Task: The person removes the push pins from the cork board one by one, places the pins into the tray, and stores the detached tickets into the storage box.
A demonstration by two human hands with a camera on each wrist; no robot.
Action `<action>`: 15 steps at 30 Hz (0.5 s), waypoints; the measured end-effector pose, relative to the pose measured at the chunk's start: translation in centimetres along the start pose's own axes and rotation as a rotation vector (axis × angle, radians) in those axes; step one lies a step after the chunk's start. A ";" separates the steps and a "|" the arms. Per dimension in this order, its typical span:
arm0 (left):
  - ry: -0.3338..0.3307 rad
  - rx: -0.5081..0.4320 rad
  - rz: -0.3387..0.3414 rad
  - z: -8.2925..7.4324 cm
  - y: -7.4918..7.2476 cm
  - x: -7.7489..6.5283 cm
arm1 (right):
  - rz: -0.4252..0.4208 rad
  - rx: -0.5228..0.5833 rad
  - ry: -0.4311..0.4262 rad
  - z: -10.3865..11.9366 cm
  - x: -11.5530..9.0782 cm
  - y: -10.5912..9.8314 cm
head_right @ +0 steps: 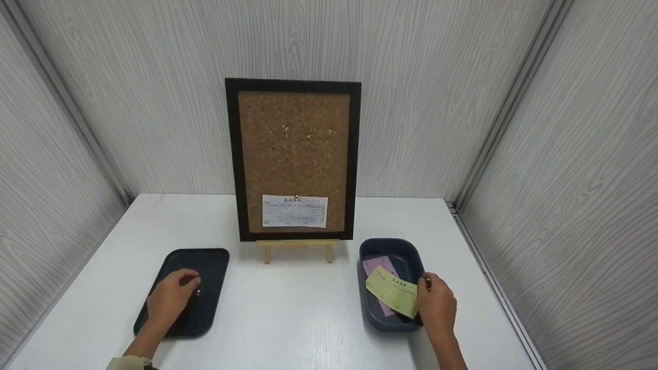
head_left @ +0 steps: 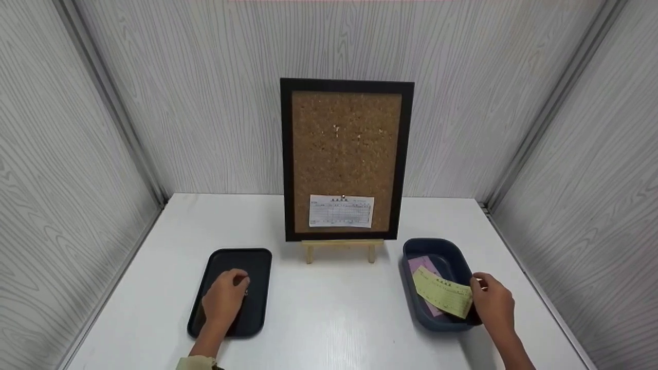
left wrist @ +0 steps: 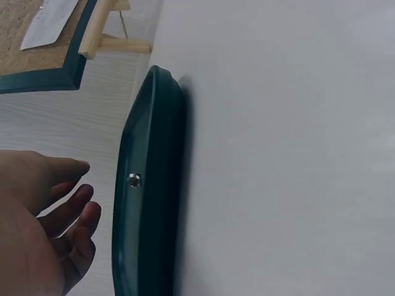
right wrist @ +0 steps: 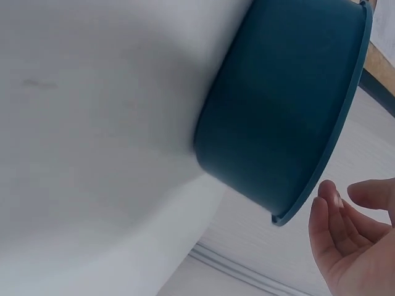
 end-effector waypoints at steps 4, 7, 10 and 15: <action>0.039 -0.014 -0.033 -2.2 0.5 0.9 | -0.015 0.071 -0.019 1.3 0.4 0.6; 0.066 -0.031 -0.058 -3.9 1.0 1.6 | -0.011 0.139 -0.036 2.5 0.7 1.4; 0.114 -0.050 -0.084 -5.8 1.6 2.2 | -0.001 0.199 -0.060 3.8 1.1 2.2; 0.195 -0.059 -0.114 -8.7 2.6 2.9 | 0.019 0.303 -0.099 6.0 1.7 3.4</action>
Point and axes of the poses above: each hand's wrist, its own x-axis towards the middle knuckle, its own y-axis out of the palm, z = x × y, the point moved 7 cm from there along x, towards the middle knuckle, and after that the axes turned 6 degrees about -x, right-handed, at the moved point
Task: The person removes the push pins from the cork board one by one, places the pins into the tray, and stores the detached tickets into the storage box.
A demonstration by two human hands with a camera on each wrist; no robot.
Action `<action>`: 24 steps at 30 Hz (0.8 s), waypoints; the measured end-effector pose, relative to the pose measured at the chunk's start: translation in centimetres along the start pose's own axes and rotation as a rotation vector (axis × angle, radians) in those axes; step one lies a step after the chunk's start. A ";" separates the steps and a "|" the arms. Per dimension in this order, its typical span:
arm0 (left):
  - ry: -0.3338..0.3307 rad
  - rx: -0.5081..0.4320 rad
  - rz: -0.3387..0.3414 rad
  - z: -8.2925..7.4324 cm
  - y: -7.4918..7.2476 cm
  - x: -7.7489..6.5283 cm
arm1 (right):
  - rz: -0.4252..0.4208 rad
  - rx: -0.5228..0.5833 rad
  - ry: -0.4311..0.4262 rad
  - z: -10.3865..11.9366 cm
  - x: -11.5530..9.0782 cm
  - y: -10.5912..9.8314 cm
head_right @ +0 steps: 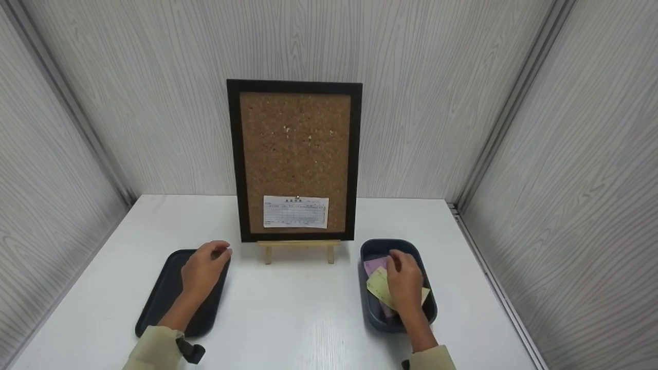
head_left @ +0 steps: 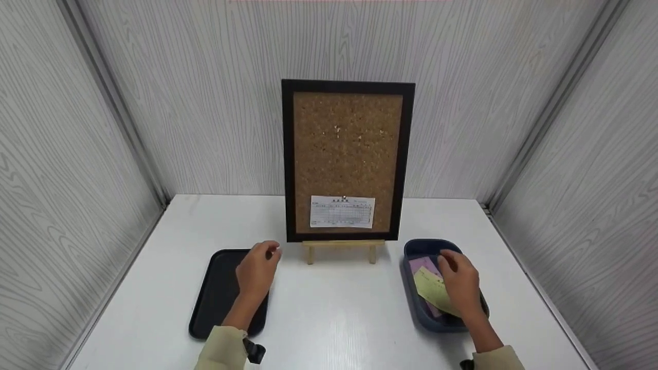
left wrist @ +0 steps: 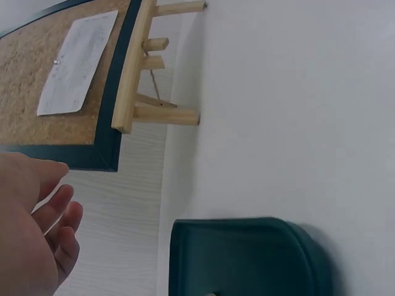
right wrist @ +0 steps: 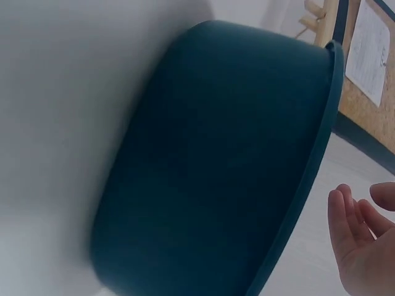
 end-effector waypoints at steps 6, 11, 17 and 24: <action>0.050 -0.023 0.001 -2.2 1.7 1.2 | -0.015 0.100 -0.087 2.0 1.0 1.7; 0.086 -0.037 -0.008 -3.9 2.8 2.2 | -0.010 0.098 -0.108 3.5 1.8 3.2; 0.122 -0.033 -0.020 -5.9 4.0 3.4 | -0.037 0.137 -0.147 5.5 2.5 4.7; 0.205 0.003 -0.033 -8.4 5.6 4.6 | -0.029 0.135 -0.174 7.3 3.7 6.7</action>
Point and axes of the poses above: each hand's wrist, its own x-axis towards the middle knuckle, its own y-axis out of the palm, z = x × y, the point moved 7 cm from there along x, towards the middle knuckle, and after that the axes turned 6 degrees about -x, right-handed, at the moved point
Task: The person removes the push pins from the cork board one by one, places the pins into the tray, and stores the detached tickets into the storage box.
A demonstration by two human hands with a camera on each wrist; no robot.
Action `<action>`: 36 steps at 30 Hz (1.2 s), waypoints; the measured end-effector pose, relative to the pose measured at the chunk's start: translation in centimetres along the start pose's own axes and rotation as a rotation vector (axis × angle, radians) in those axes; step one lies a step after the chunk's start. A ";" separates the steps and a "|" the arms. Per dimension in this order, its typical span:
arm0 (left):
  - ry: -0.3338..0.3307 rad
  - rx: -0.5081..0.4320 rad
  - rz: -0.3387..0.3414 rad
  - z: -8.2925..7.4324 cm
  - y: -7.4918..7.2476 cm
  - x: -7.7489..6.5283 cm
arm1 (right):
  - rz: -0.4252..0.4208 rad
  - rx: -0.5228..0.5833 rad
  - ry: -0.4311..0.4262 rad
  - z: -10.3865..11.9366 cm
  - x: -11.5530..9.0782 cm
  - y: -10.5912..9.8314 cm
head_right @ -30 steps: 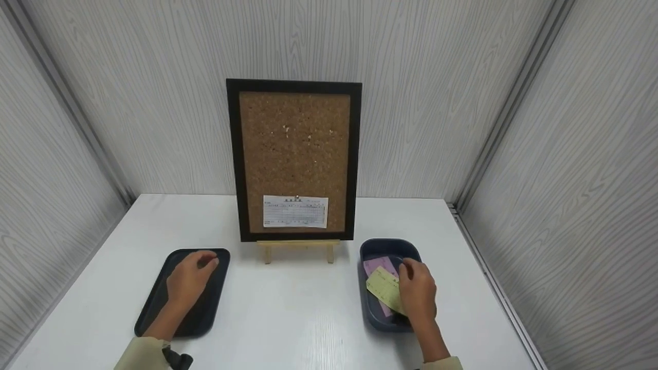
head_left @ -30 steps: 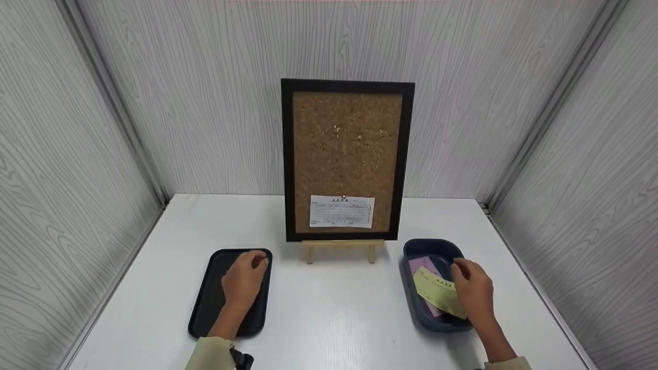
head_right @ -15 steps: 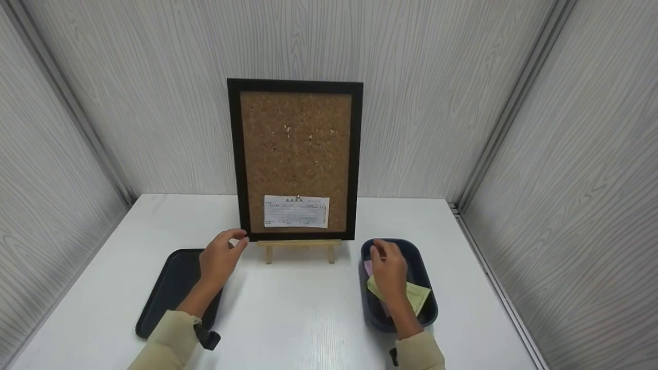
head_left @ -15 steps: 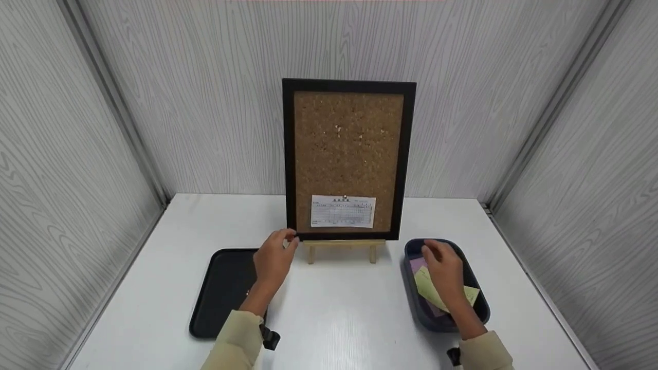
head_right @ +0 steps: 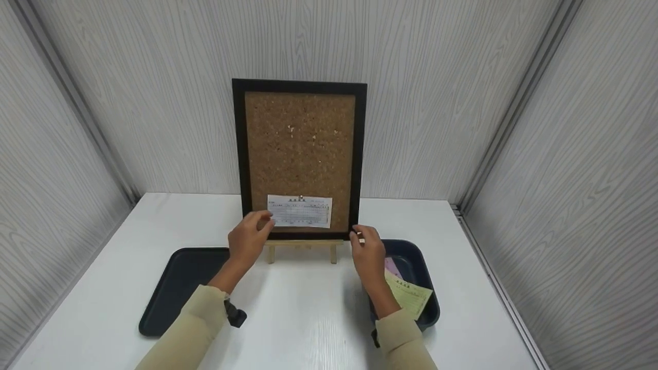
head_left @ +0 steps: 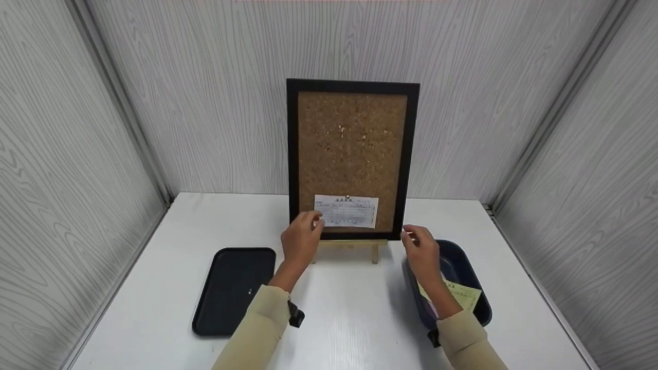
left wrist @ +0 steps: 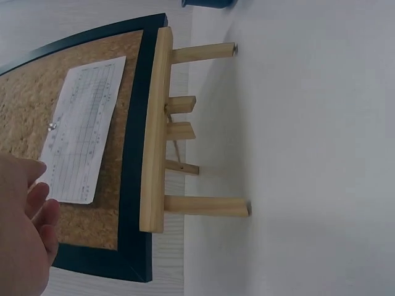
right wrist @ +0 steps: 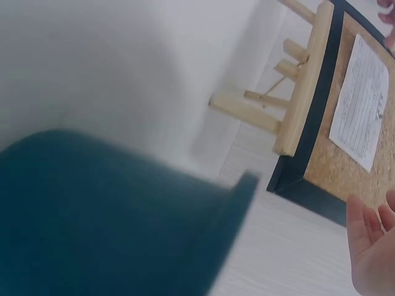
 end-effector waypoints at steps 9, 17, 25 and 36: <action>0.032 0.062 -0.025 -1.7 1.8 2.4 | 0.001 0.042 -0.019 1.1 1.6 2.6; 0.046 0.085 -0.034 -2.6 3.8 3.6 | -0.007 0.068 0.003 1.3 3.0 4.2; 0.063 0.074 -0.042 -3.3 5.0 4.1 | 0.021 0.079 0.077 0.9 3.8 5.8; 0.062 0.093 -0.050 -3.8 5.9 4.3 | -0.026 0.109 0.119 1.0 4.4 6.8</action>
Point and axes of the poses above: each hand's wrist, its own x-axis towards the middle knuckle, its own y-axis out of the palm, z = x × y, the point moved 7 cm from there along x, towards the middle knuckle, and after that the axes turned 6 degrees about -x, right-handed, at the moved point
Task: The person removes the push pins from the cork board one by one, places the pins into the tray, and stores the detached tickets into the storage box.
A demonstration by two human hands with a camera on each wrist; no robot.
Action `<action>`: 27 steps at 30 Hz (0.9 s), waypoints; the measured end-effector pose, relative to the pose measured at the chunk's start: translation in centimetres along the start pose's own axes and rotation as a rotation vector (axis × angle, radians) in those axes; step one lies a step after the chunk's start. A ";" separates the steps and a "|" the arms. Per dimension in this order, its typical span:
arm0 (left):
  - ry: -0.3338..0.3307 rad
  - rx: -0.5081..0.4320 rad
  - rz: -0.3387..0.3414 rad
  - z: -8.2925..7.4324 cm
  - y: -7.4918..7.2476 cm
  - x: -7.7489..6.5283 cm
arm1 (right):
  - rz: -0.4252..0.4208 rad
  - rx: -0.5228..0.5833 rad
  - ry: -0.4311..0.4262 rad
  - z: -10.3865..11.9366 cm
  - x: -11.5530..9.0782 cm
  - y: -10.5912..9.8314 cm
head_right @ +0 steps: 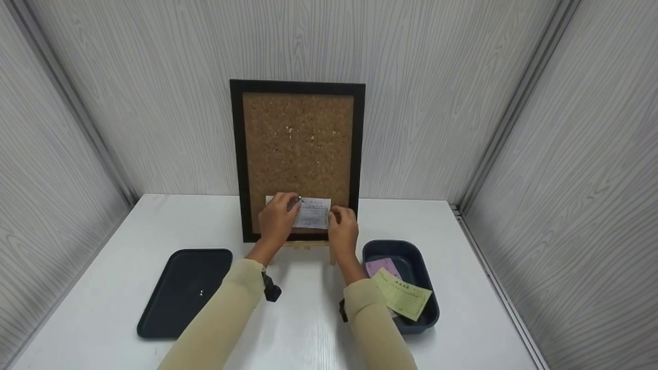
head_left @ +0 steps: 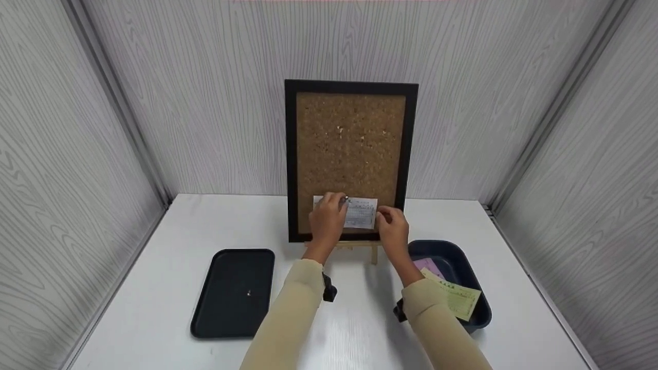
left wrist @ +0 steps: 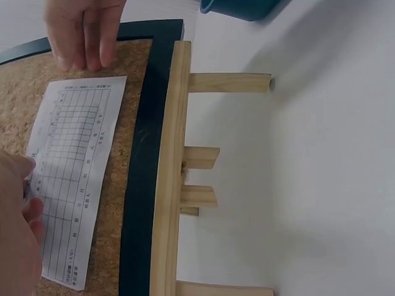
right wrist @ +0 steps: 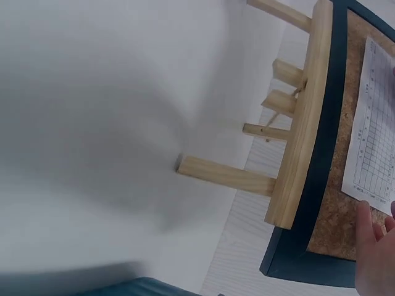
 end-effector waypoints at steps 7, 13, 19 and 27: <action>-0.007 0.031 -0.028 0.0 0.4 0.1 | 0.000 0.028 0.021 0.3 0.1 0.7; -0.009 0.045 -0.039 -0.3 0.5 0.3 | 0.002 0.048 0.055 0.1 0.1 0.7; -0.016 0.043 -0.044 -0.2 0.7 0.3 | 0.003 0.047 0.055 0.2 0.0 0.8; -0.046 0.013 -0.021 0.0 0.7 0.5 | 0.003 0.081 0.034 0.2 -0.3 0.9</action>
Point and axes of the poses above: each hand's wrist, its own x-axis towards the middle knuckle, its own y-axis out of the palm, z = x × y, the point moved 7 cm from there along x, towards the middle knuckle, and after that the axes turned 6 degrees about -x, right-handed, at the moved point
